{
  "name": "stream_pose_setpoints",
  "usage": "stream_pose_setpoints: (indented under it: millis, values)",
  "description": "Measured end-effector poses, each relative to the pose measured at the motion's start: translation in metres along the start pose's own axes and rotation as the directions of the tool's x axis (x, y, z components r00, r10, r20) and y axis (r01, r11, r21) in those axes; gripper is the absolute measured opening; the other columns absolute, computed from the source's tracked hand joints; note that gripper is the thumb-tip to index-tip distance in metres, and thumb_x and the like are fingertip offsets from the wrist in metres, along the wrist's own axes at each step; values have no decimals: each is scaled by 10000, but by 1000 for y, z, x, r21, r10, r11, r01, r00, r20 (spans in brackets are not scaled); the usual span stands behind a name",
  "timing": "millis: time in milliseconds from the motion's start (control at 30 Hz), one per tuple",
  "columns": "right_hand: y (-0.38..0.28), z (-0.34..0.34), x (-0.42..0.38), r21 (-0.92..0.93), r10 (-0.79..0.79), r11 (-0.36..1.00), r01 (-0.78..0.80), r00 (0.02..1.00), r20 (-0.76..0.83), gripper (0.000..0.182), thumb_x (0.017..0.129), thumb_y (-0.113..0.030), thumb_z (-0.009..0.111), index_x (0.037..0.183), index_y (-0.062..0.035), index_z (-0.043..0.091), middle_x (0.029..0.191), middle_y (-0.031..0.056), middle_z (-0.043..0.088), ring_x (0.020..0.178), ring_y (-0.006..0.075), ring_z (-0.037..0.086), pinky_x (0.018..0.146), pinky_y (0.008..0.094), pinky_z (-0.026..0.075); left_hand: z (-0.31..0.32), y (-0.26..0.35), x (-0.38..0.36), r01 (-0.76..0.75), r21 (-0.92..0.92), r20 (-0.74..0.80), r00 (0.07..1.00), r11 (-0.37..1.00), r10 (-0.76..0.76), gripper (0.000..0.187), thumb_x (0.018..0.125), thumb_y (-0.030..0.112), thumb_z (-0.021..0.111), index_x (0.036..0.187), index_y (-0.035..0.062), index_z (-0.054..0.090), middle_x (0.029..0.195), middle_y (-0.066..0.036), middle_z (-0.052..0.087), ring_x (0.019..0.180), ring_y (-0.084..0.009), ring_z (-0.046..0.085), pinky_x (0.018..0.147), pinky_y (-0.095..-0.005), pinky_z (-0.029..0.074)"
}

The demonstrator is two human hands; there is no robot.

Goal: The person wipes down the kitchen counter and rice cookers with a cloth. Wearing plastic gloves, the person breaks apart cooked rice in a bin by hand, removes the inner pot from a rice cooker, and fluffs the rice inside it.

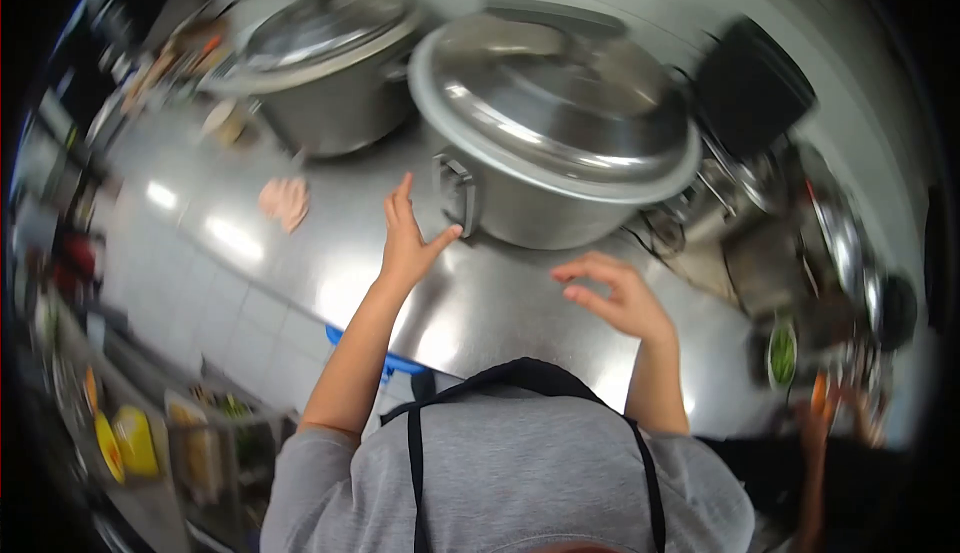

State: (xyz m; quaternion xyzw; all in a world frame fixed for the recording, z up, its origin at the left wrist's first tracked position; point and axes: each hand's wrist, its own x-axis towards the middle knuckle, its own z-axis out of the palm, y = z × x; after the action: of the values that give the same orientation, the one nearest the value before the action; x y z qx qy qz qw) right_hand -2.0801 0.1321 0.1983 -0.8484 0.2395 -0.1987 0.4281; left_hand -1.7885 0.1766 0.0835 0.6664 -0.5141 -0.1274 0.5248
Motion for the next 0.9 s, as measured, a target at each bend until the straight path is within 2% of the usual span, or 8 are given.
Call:
stream_pose_setpoints:
  millis: [167, 333, 433, 500, 633, 700, 833, 900]
  values:
    - [19, 63, 35, 30, -3, 999, -11, 914, 406, 286, 848, -213, 648, 1081, -47, 647, 1042, 95, 636, 962, 208, 604, 839, 313, 464, -89, -78, -114, 168, 378, -368, 930, 911, -19, 764, 704, 154, 761, 1344, 60, 356, 1347, -220, 291, 1258, -370, 310, 1029, -443, 315]
    - [-6, 140, 79, -52, -23, 994, 93, 663, 748, 391, 859, -313, 635, 1157, -60, 606, 1070, 104, 614, 1009, 223, 581, 890, 336, 451, -212, -219, -308, 649, 279, -825, 539, 708, -169, 653, 711, 90, 714, 1274, -29, 405, 1336, -253, 310, 1273, -392, 285, 1068, -433, 255]
    - [-45, 185, 136, 19, -111, 987, 160, 591, 799, 404, 858, -316, 641, 1169, -63, 595, 1101, 99, 606, 1031, 211, 573, 915, 330, 435, -243, -267, -437, 945, 194, -805, 307, 264, -508, 559, 688, 77, 698, 1193, -5, 473, 1280, -240, 373, 1176, -423, 422, 1009, -428, 370]
    - [-60, 219, 181, 73, -173, 979, 191, 581, 796, 396, 862, -301, 644, 1172, -60, 593, 1120, 79, 606, 1050, 189, 566, 914, 331, 432, -250, -335, -539, 922, 349, -451, 6, -170, -893, 594, 703, 236, 708, 1209, -4, 511, 1324, -271, 404, 1169, -430, 453, 981, -414, 404]
    - [-22, 299, 307, 138, -144, 988, 70, 745, 651, 408, 843, -297, 658, 1176, -71, 590, 1094, 65, 629, 992, 156, 585, 865, 327, 451, -245, -312, -573, 955, 270, 88, 103, 123, -991, 463, 723, 350, 704, 1028, 6, 657, 988, -187, 663, 958, -323, 624, 844, -382, 493]
    - [-4, 338, 360, -199, -123, 958, 207, 922, 368, 432, 846, -287, 637, 1214, -71, 566, 1166, 128, 604, 1091, 267, 565, 939, 341, 421, -253, -301, -550, 941, 261, 45, 210, 215, -977, 447, 730, 336, 706, 1031, 11, 649, 952, -185, 666, 920, -282, 634, 799, -364, 505]
    - [59, 444, 424, -398, -142, 897, 194, 977, 156, 546, 881, -333, 559, 1343, -71, 433, 1412, 188, 379, 1284, 331, 377, 1055, 409, 306, -284, -316, -529, 963, -41, 4, 268, 268, -963, 413, 747, 278, 707, 1051, 14, 616, 903, -170, 661, 854, -239, 628, 758, -343, 497]
    - [54, 489, 434, -543, -303, 775, 324, 944, 131, 548, 916, -341, 489, 1384, -81, 374, 1447, 223, 304, 1372, 354, 222, 1119, 452, 171, -306, -309, -516, 919, -121, -254, 335, 374, -907, 394, 766, 263, 690, 1062, 17, 606, 849, -127, 661, 801, -214, 623, 723, -332, 493]
